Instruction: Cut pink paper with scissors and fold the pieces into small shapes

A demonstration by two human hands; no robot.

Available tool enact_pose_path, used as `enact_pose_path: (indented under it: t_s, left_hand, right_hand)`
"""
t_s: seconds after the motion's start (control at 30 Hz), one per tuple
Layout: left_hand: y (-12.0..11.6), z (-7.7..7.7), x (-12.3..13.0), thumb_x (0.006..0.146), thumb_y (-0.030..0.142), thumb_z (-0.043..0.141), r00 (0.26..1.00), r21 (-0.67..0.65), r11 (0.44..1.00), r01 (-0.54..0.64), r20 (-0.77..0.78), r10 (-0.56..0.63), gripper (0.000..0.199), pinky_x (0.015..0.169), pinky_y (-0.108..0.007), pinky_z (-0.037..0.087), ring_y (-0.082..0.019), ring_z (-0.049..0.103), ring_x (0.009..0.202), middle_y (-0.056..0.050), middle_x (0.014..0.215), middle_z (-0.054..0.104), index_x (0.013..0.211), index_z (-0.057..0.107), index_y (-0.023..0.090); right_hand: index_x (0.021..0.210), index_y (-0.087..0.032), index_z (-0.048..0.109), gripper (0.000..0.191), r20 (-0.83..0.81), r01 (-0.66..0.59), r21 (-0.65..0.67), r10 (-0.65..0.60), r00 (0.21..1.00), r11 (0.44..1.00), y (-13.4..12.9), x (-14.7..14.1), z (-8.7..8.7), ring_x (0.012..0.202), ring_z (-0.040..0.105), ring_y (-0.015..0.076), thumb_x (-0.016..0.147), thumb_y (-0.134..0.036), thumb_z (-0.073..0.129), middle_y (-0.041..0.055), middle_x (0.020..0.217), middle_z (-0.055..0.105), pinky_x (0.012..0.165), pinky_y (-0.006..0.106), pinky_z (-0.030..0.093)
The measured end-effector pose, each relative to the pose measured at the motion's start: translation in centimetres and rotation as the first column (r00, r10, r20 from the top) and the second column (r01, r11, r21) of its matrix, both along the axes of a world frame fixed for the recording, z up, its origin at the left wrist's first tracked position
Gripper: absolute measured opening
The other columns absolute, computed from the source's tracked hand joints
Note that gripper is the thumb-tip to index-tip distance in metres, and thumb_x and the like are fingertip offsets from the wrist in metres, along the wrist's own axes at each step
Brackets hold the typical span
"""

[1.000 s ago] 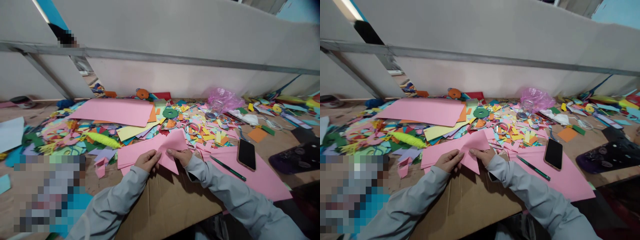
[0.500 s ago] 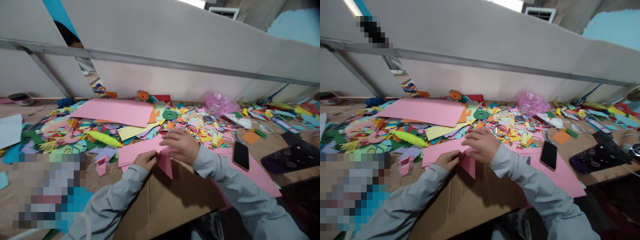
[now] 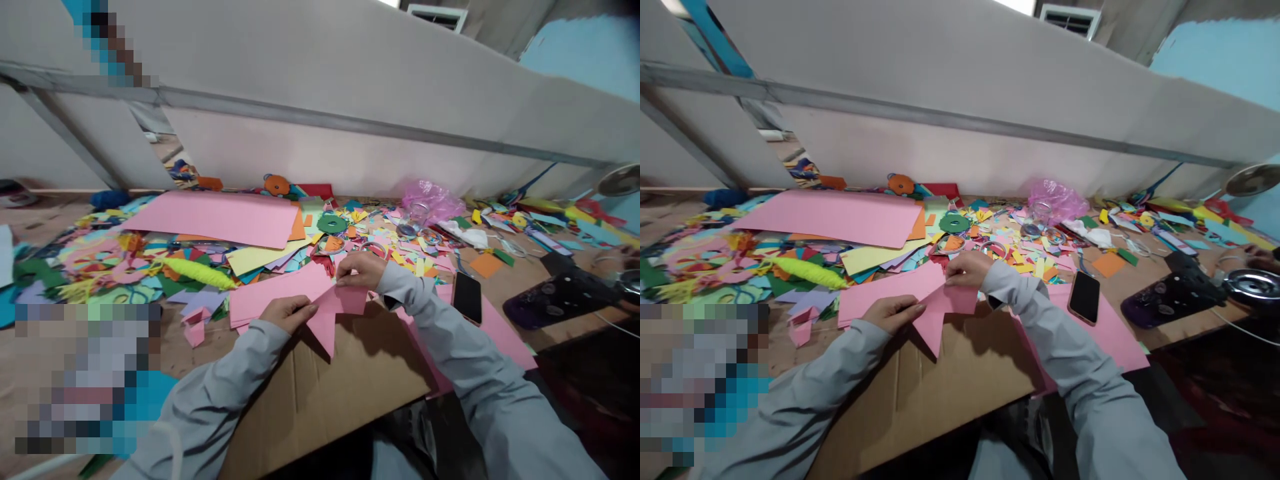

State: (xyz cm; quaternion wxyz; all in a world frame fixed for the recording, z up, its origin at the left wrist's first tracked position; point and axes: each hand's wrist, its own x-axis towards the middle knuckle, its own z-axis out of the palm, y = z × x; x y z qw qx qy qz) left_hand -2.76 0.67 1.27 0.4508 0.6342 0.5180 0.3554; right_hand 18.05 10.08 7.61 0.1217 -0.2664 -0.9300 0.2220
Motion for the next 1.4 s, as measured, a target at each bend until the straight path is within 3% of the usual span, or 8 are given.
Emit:
enact_pose_path:
  t_s: [0.13, 0.27, 0.43, 0.5, 0.67, 0.87, 1.13, 1.4]
  left_hand:
    - [0.0, -0.3, 0.1, 0.070, 0.053, 0.059, 0.986, -0.162, 0.984, -0.068, 0.142, 0.091, 0.038, 0.032, -0.019, 0.021, -0.007, 0.034, 0.030, 0.007, 0.034, 0.041, 0.054, 0.048, 0.019]
    - [0.4, 0.0, -0.1, 0.071, 0.054, 0.059, 0.953, -0.159, 0.964, -0.213, 0.183, 0.241, 0.039, 0.028, -0.017, 0.023, -0.006, 0.035, 0.026, 0.007, 0.034, 0.046, 0.055, 0.048, 0.019]
    - [0.3, 0.2, 0.2, 0.070, 0.054, 0.061, 0.927, -0.140, 0.951, -0.275, 0.223, 0.301, 0.039, 0.030, -0.015, 0.024, -0.005, 0.037, 0.028, 0.005, 0.038, 0.052, 0.057, 0.051, 0.018]
    - [0.1, 0.2, 0.6, 0.070, 0.054, 0.061, 0.933, -0.146, 0.955, -0.259, 0.217, 0.286, 0.039, 0.030, -0.016, 0.027, -0.005, 0.038, 0.029, 0.004, 0.040, 0.054, 0.058, 0.053, 0.018]
    - [-0.2, 0.0, 0.9, 0.072, 0.055, 0.059, 0.939, -0.186, 0.966, -0.180, 0.261, 0.226, 0.040, 0.029, -0.015, 0.030, -0.006, 0.043, 0.029, 0.003, 0.042, 0.057, 0.060, 0.056, 0.017]
    - [0.3, -0.5, 0.5, 0.075, 0.057, 0.053, 0.913, -0.152, 0.965, -0.215, 0.320, 0.253, 0.043, 0.027, -0.014, 0.030, -0.005, 0.042, 0.028, 0.004, 0.043, 0.055, 0.064, 0.057, 0.015]
    - [0.0, -0.6, 0.8, 0.075, 0.049, 0.059, 0.935, -0.121, 0.986, -0.112, 0.323, 0.146, 0.033, 0.028, -0.015, 0.033, -0.007, 0.044, 0.029, 0.007, 0.045, 0.053, 0.067, 0.052, 0.018]
    - [0.1, -1.1, 0.8, 0.072, 0.044, 0.063, 0.943, -0.010, 0.988, -0.152, 0.298, 0.148, 0.029, 0.043, -0.017, 0.036, -0.008, 0.048, 0.044, 0.004, 0.051, 0.056, 0.065, 0.056, 0.017]
  right_hand:
    - [0.070, -0.016, 0.063, 0.022, -0.333, 0.220, -0.181, -0.270, 0.903, 0.959, -0.1, 1.7, -0.4, 0.064, 0.053, 0.0126, 0.078, -0.037, 0.060, 0.0008, 0.067, 0.061, 0.063, 0.025, 0.040]
    - [0.078, -0.018, 0.058, 0.035, -0.565, 0.307, -0.562, -0.627, 0.537, 0.768, -0.9, 1.7, -1.4, 0.060, 0.055, 0.0117, 0.069, -0.051, 0.065, -0.0011, 0.068, 0.060, 0.059, 0.025, 0.044]
    - [0.074, -0.014, 0.061, 0.045, -0.336, 0.146, -0.806, -0.646, 0.685, 0.574, -3.3, -0.9, -4.0, 0.044, 0.051, 0.0090, 0.058, -0.056, 0.072, -0.0001, 0.059, 0.062, 0.045, 0.022, 0.040]
    - [0.062, -0.013, 0.061, 0.041, -0.300, 0.138, -0.839, -0.660, 0.689, 0.526, -4.5, -2.3, -4.8, 0.041, 0.048, 0.0080, 0.059, -0.052, 0.073, -0.0006, 0.050, 0.058, 0.046, 0.023, 0.041]
    - [0.082, -0.016, 0.067, 0.040, -0.444, -0.050, -0.874, -0.753, 0.485, 0.483, -6.1, -3.9, -5.3, 0.070, 0.063, 0.0183, 0.052, -0.039, 0.080, 0.0037, 0.078, 0.070, 0.070, 0.034, 0.049]
    - [0.075, -0.016, 0.068, 0.035, -0.471, 0.018, -0.861, -0.808, 0.354, 0.509, -5.4, -3.0, -5.4, 0.072, 0.063, 0.0190, 0.048, -0.035, 0.082, 0.0034, 0.077, 0.071, 0.072, 0.035, 0.050]
    - [0.076, -0.014, 0.069, 0.032, -0.477, -0.024, -0.862, -0.796, 0.372, 0.506, -5.7, -3.0, -5.8, 0.071, 0.063, 0.0190, 0.053, -0.033, 0.081, 0.0039, 0.073, 0.070, 0.069, 0.034, 0.051]
    - [0.080, -0.014, 0.069, 0.031, -0.446, -0.028, -0.875, -0.780, 0.440, 0.484, -6.1, -2.9, -6.3, 0.069, 0.063, 0.0178, 0.058, -0.035, 0.078, 0.0046, 0.078, 0.070, 0.069, 0.033, 0.051]
